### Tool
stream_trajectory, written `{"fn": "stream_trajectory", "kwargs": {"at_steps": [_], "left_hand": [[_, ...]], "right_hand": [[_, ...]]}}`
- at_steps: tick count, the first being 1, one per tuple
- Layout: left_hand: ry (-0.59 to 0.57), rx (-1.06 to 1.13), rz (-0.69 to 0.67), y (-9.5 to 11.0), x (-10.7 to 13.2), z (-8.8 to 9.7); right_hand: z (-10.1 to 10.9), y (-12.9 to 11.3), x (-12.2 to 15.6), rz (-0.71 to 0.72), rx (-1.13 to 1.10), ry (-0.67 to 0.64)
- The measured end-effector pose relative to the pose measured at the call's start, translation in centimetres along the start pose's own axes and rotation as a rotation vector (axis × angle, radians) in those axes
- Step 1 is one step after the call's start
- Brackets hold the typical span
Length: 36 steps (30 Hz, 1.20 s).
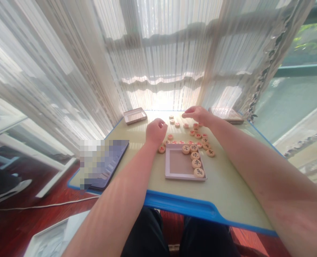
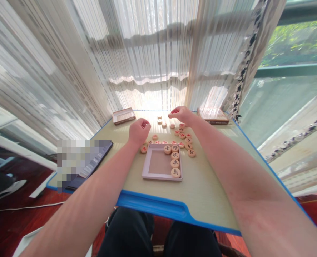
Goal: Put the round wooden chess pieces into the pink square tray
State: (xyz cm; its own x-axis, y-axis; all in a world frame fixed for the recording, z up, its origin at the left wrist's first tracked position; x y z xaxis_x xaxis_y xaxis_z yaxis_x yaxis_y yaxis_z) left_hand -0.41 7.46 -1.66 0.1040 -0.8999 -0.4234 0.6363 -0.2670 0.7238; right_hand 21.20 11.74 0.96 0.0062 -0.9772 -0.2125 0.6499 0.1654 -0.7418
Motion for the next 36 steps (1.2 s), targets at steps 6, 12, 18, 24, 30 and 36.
{"fn": "stream_trajectory", "kwargs": {"at_steps": [6, 12, 18, 24, 30, 36], "left_hand": [[0.142, -0.027, -0.349, 2.9, 1.6, 2.0], [0.256, -0.028, -0.400, 4.4, 2.8, 4.5], [-0.019, -0.092, -0.685, 9.0, 7.7, 4.3], [0.019, -0.080, -0.499, 5.9, 8.5, 5.1], [-0.002, 0.033, -0.469, 4.8, 8.4, 5.6], [-0.174, 0.070, -0.588, 5.9, 10.5, 3.5]], "right_hand": [[0.9, -5.3, 4.7, 0.193, -0.102, 0.081], [1.3, -7.8, 12.6, 0.326, -0.021, 0.207], [1.5, -7.2, 16.2, 0.234, -0.367, 0.299], [0.2, -4.2, 18.6, 0.162, -0.400, 0.411], [-0.6, -3.8, 19.8, 0.207, -0.388, 0.432], [-1.7, -5.0, 20.3, 0.273, -0.355, 0.288]]}}
Point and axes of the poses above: each hand's wrist, its own x-axis away from the middle knuckle, its own z-axis out of the back of the hand, y = z × x, the point moved 4 cm from there along -x, towards the middle knuckle, and after that the axes turned 7 degrees about z, right-handed, at the moved point
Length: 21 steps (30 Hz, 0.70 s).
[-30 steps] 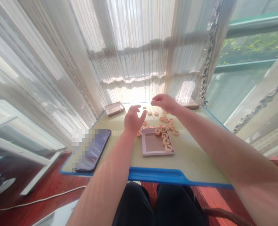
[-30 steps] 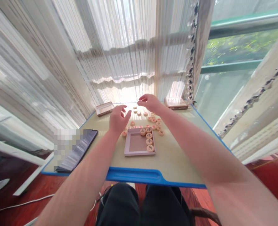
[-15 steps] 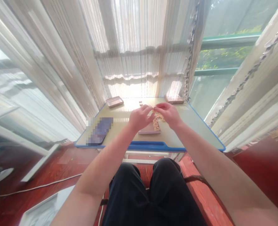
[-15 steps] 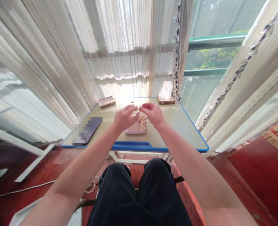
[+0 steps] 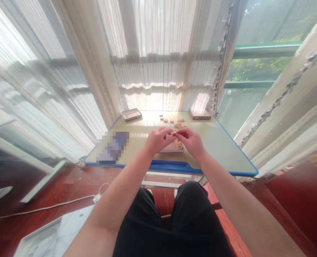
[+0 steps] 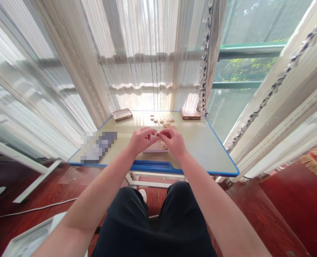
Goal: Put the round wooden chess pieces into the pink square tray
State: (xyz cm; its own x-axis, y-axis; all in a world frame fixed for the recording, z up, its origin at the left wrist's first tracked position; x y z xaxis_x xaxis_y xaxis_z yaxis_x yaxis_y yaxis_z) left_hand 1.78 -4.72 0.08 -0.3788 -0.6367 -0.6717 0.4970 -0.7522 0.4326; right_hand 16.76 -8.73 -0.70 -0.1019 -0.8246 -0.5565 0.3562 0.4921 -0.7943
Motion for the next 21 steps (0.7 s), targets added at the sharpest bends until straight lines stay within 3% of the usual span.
{"fn": "stream_trajectory", "kwargs": {"at_steps": [14, 21], "left_hand": [[-0.033, 0.000, 0.020, 0.22, 0.04, -0.17], [-0.053, -0.009, 0.060, 0.09, -0.02, 0.03]], "right_hand": [[-0.06, -0.01, 0.51, -0.020, -0.020, -0.006], [0.02, -0.06, 0.76, 0.030, 0.111, -0.036]]}}
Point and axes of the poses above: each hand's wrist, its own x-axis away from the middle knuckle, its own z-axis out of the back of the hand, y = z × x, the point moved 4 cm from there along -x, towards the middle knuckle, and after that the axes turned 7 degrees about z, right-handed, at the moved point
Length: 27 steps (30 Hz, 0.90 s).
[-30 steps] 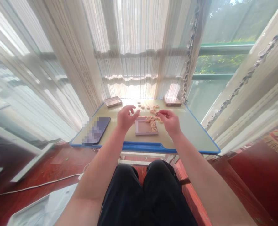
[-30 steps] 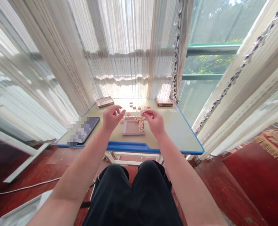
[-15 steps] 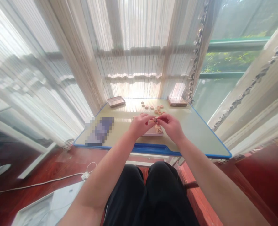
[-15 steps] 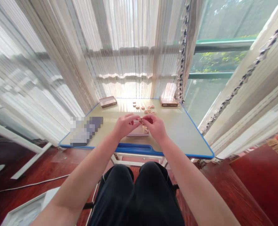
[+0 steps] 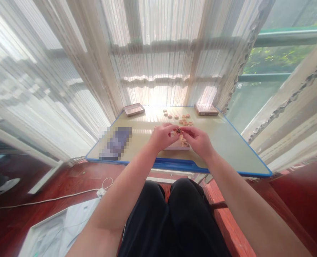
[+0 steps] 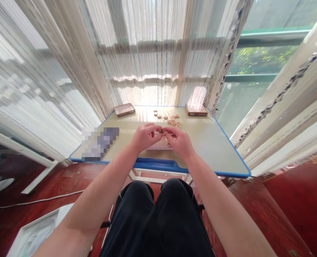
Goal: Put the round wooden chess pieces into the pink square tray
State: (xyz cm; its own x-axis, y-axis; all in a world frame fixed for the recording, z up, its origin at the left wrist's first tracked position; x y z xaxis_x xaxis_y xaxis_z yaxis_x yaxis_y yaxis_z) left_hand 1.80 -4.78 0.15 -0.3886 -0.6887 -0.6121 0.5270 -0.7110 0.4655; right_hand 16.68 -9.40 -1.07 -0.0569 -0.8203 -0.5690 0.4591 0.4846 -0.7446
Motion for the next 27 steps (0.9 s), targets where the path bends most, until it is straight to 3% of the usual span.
{"fn": "stream_trajectory", "kwargs": {"at_steps": [4, 6, 10, 16, 21, 27], "left_hand": [[0.024, -0.052, 0.025, 0.2, -0.3, 0.3], [0.035, -0.081, 0.041, 0.1, -0.5, 0.4], [-0.043, -0.152, 0.085, -0.6, -0.8, 0.1], [-0.162, -0.228, 0.152, -1.8, -0.8, -0.8], [-0.256, -0.214, 0.094, -1.8, -0.8, -1.4], [-0.339, -0.234, 0.061, -1.7, -0.9, -1.6]], "right_hand": [[0.0, 0.0, 0.0, 0.011, -0.058, 0.006], [0.5, 0.4, -0.1, -0.006, -0.062, 0.082], [1.9, 1.3, -0.3, -0.125, 0.148, 0.230], [1.6, 1.2, -0.5, -0.194, 0.307, 0.072], [0.9, 1.8, -0.4, -0.192, 0.416, -0.047], [0.7, 1.9, -0.4, -0.227, 0.424, -0.098]]}}
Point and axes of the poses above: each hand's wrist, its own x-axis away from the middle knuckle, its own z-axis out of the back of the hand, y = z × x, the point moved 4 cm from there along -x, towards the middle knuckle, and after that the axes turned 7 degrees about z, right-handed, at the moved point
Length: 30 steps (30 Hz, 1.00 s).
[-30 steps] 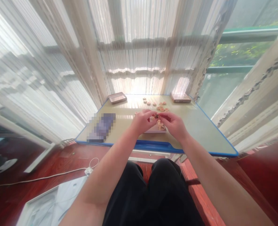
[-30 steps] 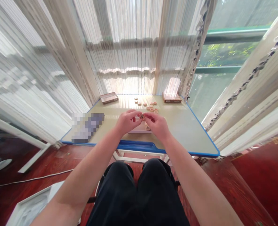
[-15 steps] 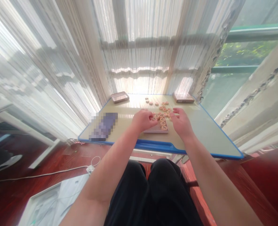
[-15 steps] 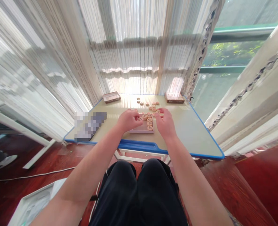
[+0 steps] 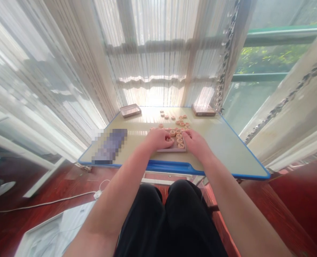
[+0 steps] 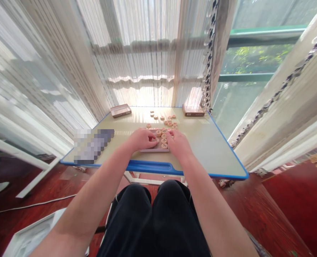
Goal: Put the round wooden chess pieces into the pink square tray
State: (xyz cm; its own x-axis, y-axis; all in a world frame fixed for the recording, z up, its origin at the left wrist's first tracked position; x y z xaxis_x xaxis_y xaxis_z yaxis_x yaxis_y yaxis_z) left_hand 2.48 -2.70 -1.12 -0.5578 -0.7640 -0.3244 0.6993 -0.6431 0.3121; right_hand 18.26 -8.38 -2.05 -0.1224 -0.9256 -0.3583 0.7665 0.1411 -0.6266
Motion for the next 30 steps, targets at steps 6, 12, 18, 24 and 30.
{"fn": "stream_trajectory", "kwargs": {"at_steps": [6, 12, 18, 24, 30], "left_hand": [[0.022, -0.069, 0.069, -0.03, -0.08, 0.34], [0.018, -0.161, 0.086, -0.07, 0.01, 0.38], [0.033, -0.147, 0.061, -0.01, 0.06, 0.30], [0.038, -0.120, 0.040, 0.25, 0.22, 0.60], [0.056, -0.048, 0.098, 0.07, 0.27, 0.76]], "right_hand": [[0.00, -0.54, 0.26, 0.014, 0.063, -0.053], [-0.15, -0.47, 0.46, 0.006, 0.064, -0.014], [-0.07, -0.36, 0.39, -0.025, 0.058, -0.024], [0.14, -0.51, 0.45, -0.044, 0.073, -0.028], [0.11, -0.47, 0.46, -0.045, 0.057, -0.028]]}}
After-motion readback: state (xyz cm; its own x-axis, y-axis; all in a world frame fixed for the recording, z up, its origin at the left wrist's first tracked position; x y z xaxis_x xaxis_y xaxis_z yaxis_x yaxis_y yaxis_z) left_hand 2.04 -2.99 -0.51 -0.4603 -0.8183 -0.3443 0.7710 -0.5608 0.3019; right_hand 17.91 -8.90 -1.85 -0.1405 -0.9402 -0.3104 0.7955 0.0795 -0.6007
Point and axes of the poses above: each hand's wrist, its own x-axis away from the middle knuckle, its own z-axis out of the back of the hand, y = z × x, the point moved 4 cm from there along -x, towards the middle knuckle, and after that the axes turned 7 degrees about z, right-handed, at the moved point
